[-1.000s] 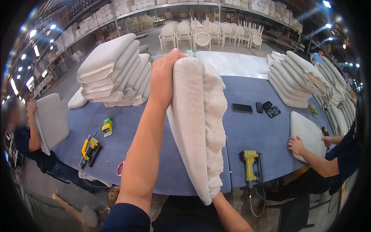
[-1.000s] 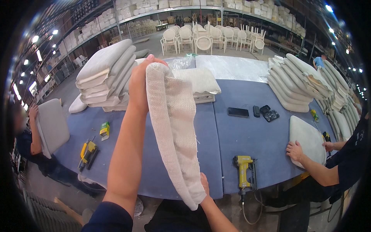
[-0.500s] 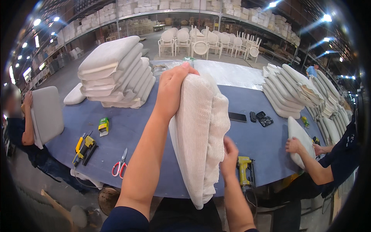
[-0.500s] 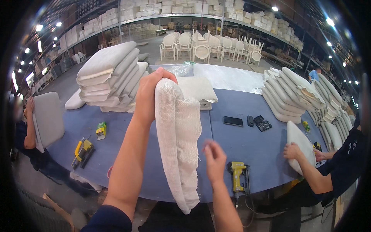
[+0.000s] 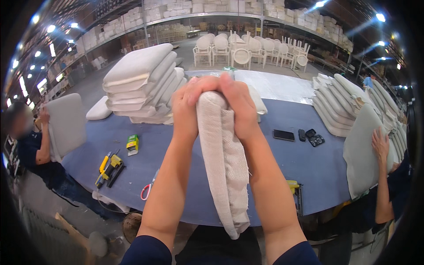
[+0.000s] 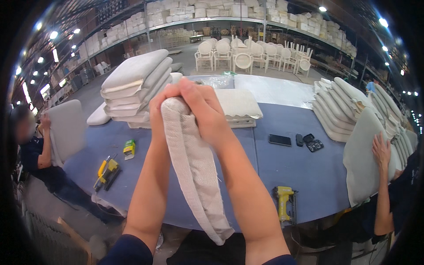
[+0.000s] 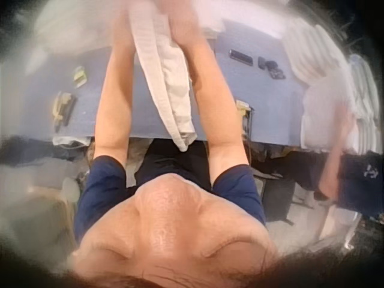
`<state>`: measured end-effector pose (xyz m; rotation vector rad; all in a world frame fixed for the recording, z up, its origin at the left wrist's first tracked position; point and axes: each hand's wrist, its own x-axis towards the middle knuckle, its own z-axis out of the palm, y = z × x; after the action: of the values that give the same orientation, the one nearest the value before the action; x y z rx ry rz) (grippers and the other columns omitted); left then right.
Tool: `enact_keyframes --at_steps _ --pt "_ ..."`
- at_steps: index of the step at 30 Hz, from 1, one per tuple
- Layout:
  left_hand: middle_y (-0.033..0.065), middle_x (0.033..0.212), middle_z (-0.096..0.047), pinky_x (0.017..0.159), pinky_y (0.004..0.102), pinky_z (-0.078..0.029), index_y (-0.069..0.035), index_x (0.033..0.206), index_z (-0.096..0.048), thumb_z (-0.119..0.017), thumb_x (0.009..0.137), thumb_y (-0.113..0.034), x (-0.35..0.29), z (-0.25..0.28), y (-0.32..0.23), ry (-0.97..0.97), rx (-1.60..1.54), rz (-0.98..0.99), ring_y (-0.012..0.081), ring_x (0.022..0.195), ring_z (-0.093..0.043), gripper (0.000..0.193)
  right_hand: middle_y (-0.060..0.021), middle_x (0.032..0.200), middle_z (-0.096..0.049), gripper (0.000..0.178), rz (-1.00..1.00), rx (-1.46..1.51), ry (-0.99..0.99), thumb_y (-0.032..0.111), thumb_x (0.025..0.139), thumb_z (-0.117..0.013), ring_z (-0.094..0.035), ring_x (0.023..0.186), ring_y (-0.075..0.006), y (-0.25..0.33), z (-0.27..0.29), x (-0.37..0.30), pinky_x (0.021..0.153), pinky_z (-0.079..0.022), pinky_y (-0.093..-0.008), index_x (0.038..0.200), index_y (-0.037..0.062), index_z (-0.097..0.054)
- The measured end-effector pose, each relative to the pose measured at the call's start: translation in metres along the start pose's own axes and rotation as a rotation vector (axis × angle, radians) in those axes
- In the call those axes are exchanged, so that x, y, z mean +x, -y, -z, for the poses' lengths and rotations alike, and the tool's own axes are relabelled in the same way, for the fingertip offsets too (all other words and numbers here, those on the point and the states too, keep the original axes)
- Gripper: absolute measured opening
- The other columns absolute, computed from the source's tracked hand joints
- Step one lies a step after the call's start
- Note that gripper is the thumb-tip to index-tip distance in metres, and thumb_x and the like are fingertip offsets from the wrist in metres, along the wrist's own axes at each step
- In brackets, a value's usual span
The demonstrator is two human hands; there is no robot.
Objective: The person covers a foam cushion with white fabric, folds the edges, and secures the fabric using a staple gun. The person then uses a screwdriver to remove staples from the finished cushion. The completed cushion is placed on a stack of similar cushions.
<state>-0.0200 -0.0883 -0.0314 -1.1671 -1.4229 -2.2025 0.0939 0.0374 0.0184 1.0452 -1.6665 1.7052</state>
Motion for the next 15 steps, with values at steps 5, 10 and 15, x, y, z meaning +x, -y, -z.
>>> enact_keyframes --at_steps 5,10,15 --pt "0.0251 0.176 -0.045 0.128 0.0446 -0.045 -0.003 0.175 -0.040 -0.063 0.115 -0.042 -0.038 0.015 -0.073 -0.230 -0.207 0.088 0.0319 0.153 -0.056 0.075 -0.0032 0.096 -0.077 0.054 -0.026 0.153 0.001 0.036 0.125 -0.051 -0.065 0.090 -0.0105 -0.034 -0.029 0.023 0.084 -0.051 -0.0294 0.105 -0.0053 -0.080" --pt "0.0256 0.189 -0.024 0.134 0.0468 -0.038 -0.010 0.184 -0.026 -0.076 0.107 -0.043 -0.039 0.034 -0.107 -0.087 -0.112 0.051 0.0365 0.170 -0.036 0.097 -0.0028 0.086 -0.072 0.050 -0.001 0.049 0.068 0.038 0.122 -0.057 -0.060 0.083 -0.0080 -0.063 -0.060 0.035 0.077 -0.049 -0.0294 0.105 -0.0032 -0.082" --pt "0.0219 0.188 -0.026 0.135 0.0471 -0.035 -0.013 0.186 -0.021 -0.087 0.098 -0.044 -0.059 0.051 -0.117 -0.023 0.036 0.128 0.0350 0.168 -0.039 0.113 -0.0043 0.096 -0.077 0.049 -0.097 0.091 0.138 0.038 0.122 -0.055 -0.067 0.094 -0.0120 -0.070 -0.070 0.039 0.090 -0.052 -0.0318 0.111 -0.0019 -0.081"
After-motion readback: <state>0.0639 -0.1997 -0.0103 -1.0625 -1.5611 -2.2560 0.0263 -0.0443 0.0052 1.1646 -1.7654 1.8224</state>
